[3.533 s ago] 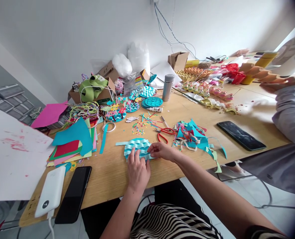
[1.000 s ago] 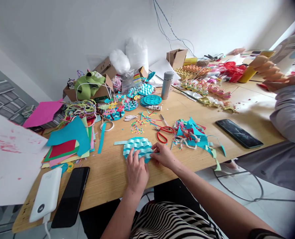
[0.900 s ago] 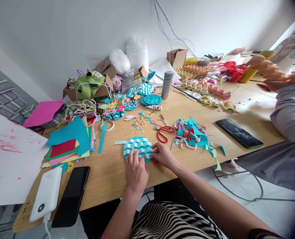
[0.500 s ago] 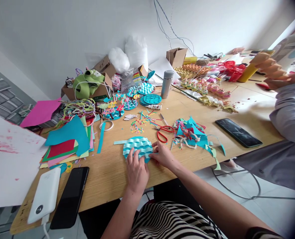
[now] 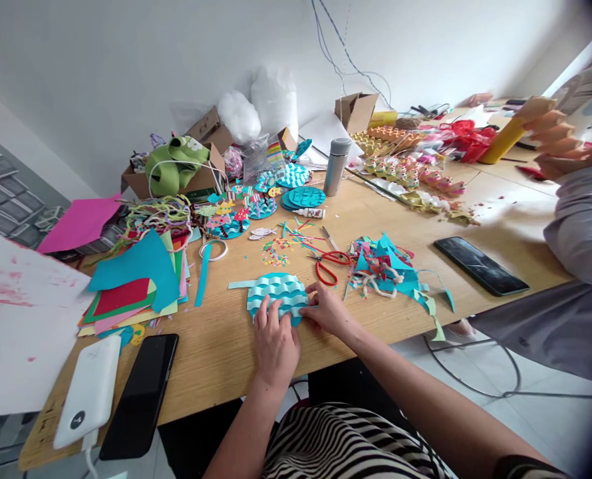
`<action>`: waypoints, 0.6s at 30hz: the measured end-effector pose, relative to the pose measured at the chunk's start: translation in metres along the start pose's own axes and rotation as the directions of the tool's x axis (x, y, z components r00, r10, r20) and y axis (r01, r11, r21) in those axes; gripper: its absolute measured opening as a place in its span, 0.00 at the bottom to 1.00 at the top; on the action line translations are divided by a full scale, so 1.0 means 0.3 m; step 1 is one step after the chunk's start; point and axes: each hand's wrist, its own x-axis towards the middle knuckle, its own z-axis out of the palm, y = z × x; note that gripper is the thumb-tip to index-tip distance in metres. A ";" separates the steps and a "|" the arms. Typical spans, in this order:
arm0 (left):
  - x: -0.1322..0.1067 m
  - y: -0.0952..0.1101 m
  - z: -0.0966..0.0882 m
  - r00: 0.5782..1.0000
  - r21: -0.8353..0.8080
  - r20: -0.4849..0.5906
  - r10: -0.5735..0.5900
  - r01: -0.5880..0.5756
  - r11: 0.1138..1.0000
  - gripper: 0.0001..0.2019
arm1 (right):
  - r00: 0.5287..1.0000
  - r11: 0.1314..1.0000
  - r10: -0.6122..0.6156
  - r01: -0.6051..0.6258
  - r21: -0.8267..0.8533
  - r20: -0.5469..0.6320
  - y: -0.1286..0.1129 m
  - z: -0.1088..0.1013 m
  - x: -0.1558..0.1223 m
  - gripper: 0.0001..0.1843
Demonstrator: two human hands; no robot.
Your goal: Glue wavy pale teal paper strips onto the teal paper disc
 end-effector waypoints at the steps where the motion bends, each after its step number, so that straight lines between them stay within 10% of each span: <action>1: 0.000 0.000 0.000 1.000 -0.002 -0.004 0.001 -0.001 1.000 0.11 | 1.000 1.000 0.000 0.000 -0.008 -0.002 -0.001 0.000 -0.001 0.21; 18: 0.001 0.001 0.001 1.000 -0.001 -0.003 0.005 -0.005 1.000 0.10 | 1.000 0.993 0.005 -0.007 -0.118 -0.016 -0.001 0.000 0.008 0.21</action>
